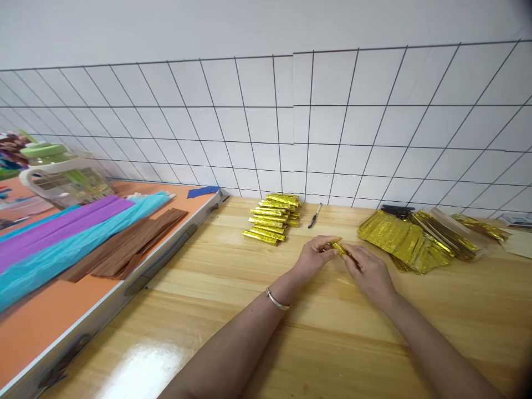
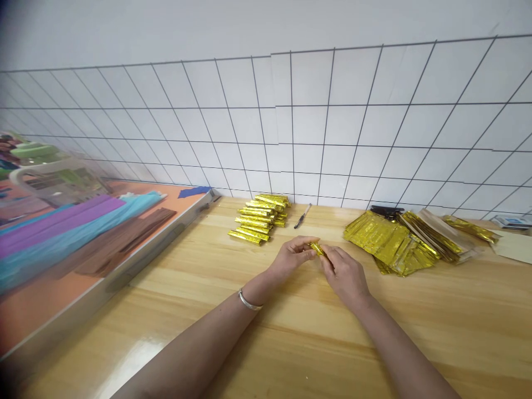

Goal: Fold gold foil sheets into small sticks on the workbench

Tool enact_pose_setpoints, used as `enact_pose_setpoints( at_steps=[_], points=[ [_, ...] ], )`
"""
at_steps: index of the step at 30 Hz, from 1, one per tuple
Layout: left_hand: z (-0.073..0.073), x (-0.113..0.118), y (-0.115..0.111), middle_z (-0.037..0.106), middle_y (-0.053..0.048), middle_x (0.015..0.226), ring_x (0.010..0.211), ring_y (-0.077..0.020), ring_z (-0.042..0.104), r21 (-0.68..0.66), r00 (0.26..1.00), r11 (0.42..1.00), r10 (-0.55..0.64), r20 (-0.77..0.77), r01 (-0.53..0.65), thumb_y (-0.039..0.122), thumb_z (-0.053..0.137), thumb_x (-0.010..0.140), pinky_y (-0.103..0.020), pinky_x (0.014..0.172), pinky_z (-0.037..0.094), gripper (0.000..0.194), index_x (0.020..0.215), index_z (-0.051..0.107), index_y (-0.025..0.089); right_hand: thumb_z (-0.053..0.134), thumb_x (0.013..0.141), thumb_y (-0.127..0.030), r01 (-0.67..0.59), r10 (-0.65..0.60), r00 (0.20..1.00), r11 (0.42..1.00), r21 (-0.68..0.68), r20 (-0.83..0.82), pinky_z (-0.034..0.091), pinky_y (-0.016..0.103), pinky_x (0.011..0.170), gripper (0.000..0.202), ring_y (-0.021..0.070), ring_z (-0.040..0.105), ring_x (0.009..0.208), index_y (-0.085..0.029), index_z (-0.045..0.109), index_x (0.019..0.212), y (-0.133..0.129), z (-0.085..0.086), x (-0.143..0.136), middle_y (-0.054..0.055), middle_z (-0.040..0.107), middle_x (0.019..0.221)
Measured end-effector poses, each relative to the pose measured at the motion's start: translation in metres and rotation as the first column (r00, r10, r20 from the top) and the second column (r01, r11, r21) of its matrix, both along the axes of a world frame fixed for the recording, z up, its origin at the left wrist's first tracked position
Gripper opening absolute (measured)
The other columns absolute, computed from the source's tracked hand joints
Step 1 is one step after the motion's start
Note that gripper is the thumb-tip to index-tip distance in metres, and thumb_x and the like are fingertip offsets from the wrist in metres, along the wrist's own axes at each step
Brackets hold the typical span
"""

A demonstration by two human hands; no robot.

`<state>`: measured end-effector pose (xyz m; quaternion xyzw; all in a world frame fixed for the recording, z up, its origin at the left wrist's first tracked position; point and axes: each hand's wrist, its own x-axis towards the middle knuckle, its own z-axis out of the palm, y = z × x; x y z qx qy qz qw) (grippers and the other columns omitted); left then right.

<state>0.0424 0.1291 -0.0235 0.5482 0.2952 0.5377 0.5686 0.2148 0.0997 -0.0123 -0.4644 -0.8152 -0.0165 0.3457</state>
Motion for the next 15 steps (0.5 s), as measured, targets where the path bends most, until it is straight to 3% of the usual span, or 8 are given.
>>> enact_pose_setpoints(
  at_steps=[8,15],
  points=[
    [0.0015,-0.0030,0.0038,0.064,-0.004,0.083,0.069,-0.0121,0.057,-0.116,0.992,0.991,0.078,0.100,-0.066,0.030,0.074,0.067,-0.027,0.069,0.047,0.039,0.102,0.066,0.016,0.044,0.090,-0.026,0.031,-0.030,0.996,0.999,-0.011,0.081,0.048,0.036,0.088,0.037,0.0212,0.058,0.103,-0.024,0.050,0.126,0.0015,0.0007,0.0010,0.006,0.062,0.115],
    [0.0049,-0.0061,0.0016,0.063,-0.004,0.082,0.066,-0.0116,0.059,-0.194,0.980,0.981,0.054,0.193,-0.016,0.035,0.071,0.071,-0.030,0.070,0.048,0.031,0.093,0.066,0.014,0.043,0.090,-0.025,0.041,-0.042,0.992,0.999,0.010,0.122,0.047,0.037,0.089,0.036,0.0214,0.059,0.101,-0.025,0.053,0.124,0.0038,-0.0013,0.0055,0.005,0.064,0.111]
  ],
)
